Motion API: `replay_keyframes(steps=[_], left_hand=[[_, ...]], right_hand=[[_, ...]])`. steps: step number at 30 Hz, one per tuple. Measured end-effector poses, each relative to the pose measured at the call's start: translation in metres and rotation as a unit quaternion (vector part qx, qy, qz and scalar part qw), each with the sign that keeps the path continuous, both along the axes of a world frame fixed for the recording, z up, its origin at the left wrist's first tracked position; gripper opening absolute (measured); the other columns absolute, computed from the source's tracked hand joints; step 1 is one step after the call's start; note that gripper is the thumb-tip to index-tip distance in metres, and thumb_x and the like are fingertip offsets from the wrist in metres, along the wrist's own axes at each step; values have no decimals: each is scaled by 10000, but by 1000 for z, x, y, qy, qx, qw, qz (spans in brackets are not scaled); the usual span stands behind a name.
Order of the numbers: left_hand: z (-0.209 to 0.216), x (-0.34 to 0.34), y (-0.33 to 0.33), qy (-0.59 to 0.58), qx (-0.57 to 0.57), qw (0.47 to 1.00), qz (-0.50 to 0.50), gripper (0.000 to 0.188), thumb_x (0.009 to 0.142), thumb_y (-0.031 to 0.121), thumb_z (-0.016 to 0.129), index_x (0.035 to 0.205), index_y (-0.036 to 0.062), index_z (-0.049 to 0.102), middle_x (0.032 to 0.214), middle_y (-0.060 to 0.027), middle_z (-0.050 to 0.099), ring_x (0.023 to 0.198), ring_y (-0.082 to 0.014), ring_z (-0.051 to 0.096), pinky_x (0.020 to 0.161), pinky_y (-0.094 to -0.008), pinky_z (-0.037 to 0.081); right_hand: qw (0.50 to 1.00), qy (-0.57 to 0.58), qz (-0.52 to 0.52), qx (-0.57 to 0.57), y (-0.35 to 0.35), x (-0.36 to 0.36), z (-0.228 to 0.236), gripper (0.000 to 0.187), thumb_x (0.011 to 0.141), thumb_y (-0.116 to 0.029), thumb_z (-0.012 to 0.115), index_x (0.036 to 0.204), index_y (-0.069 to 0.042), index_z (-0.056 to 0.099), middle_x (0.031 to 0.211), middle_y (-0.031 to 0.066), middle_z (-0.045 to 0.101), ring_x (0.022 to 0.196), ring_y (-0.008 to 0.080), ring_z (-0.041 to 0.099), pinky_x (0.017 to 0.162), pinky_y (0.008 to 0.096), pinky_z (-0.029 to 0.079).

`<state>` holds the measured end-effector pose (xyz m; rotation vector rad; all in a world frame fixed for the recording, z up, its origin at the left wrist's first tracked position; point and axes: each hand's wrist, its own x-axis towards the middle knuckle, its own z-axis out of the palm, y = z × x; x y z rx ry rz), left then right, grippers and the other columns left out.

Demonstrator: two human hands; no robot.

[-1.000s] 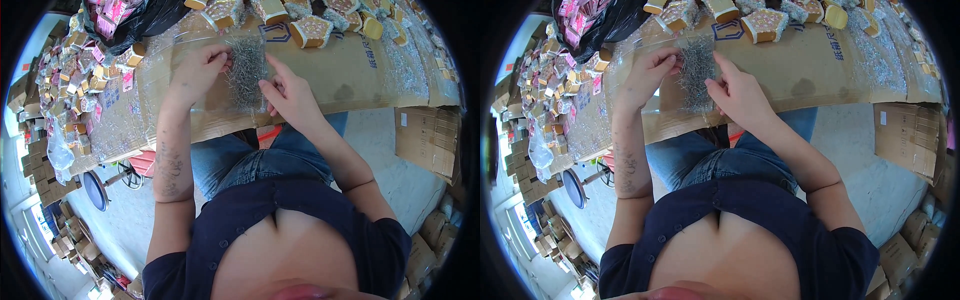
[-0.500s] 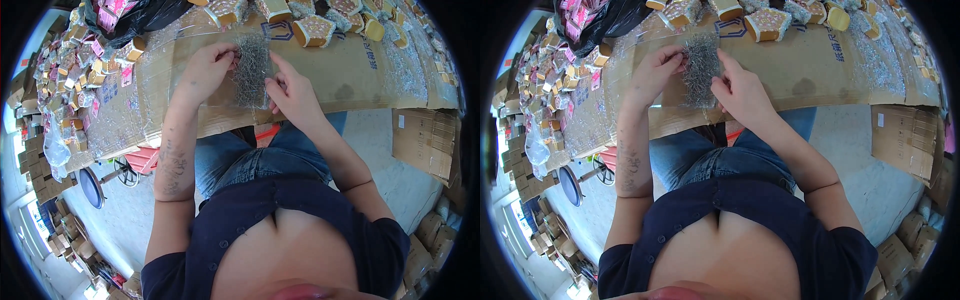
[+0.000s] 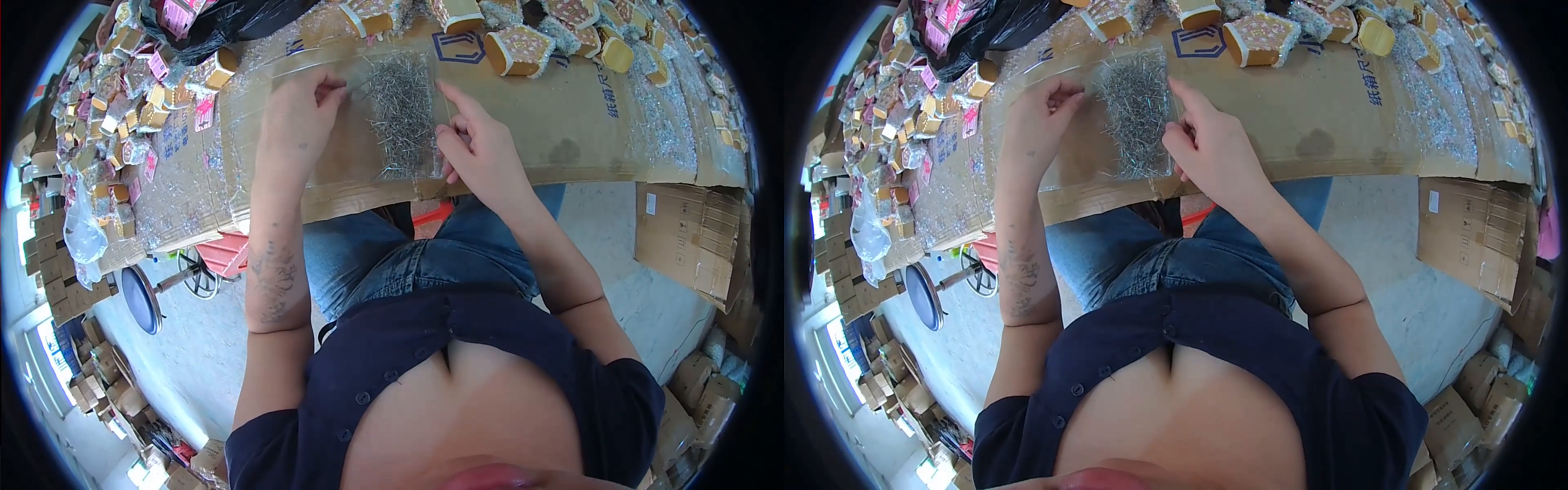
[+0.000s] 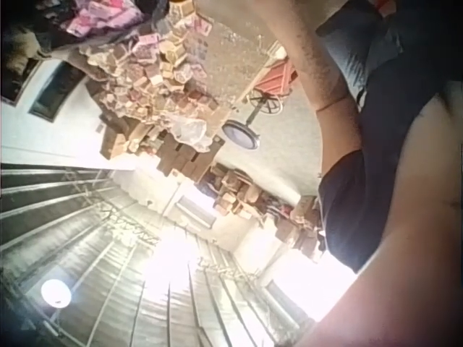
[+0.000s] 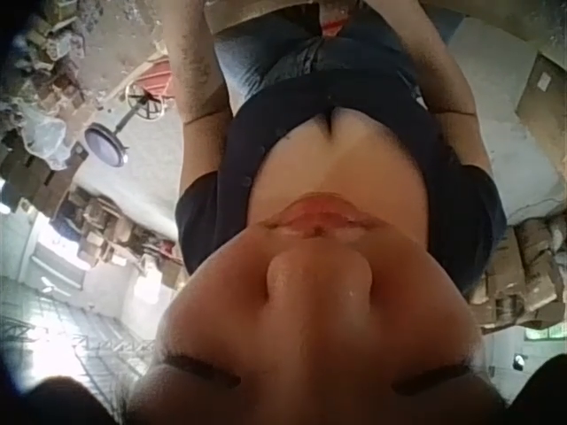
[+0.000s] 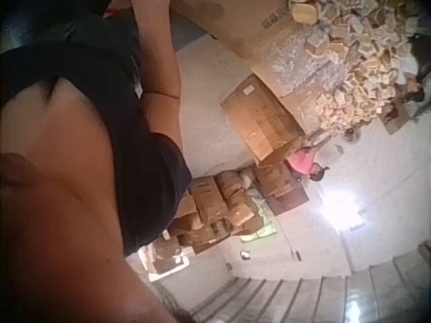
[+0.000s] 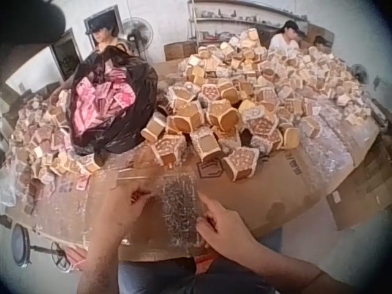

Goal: The person packages and organizes small gold and glitter-covered decorative objects by hand, placing them into plastic bags and arranging them in piles.

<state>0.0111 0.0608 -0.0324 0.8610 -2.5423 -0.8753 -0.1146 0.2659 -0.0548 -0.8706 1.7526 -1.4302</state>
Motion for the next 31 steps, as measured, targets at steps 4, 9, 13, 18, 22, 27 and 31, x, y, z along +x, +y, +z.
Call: replay_keyframes(steps=[4,9,13,18,22,27,31], left_hand=[[12,9,13,-74,-1,997,4,160,840,123,662,953,21,711,864,-162,711,817,-298,697,735,-365,529],[13,5,37,-64,58,995,-40,170,830,156,681,920,14,709,855,-186,702,801,-337,686,730,-391,525],[20,12,31,-50,50,997,-26,180,831,163,684,940,22,709,866,-193,702,810,-353,683,726,-408,524],[75,22,-3,62,-31,996,61,209,898,166,668,1060,37,699,810,-69,709,722,-133,642,685,-283,507],[120,2,-95,128,-296,945,51,371,860,250,712,1155,34,651,1015,-161,672,927,-255,646,791,-368,519],[96,-26,-159,-2,-433,898,79,734,785,411,755,1373,71,478,1318,-310,495,1153,-487,557,942,-511,493],[89,-47,-166,-15,-364,924,115,882,815,492,697,1490,79,307,1440,-347,368,1201,-565,494,989,-532,472]], right_hand=[[1000,13,1,2,-1,0,2,518,949,-34,514,1455,-43,400,774,49,592,583,71,559,506,222,487],[1000,-2,-6,2,-4,0,5,520,949,-33,515,1456,-52,399,761,43,584,589,68,556,507,219,485],[1000,-22,6,-10,-1,-5,5,546,945,-30,518,1473,-67,386,741,33,574,572,60,533,501,215,459],[998,7,-31,48,6,-21,13,599,898,-49,562,1467,-24,376,681,79,571,564,105,486,569,265,436],[994,99,-50,15,15,-32,6,598,894,-35,555,1467,-28,383,659,79,519,574,105,459,579,266,422],[985,164,-48,-22,20,-39,-4,589,892,-7,542,1464,-37,404,628,58,434,575,98,424,574,255,400],[988,148,-43,-19,19,-40,-1,583,895,-12,548,1462,-44,413,635,50,427,580,97,415,581,253,400]])
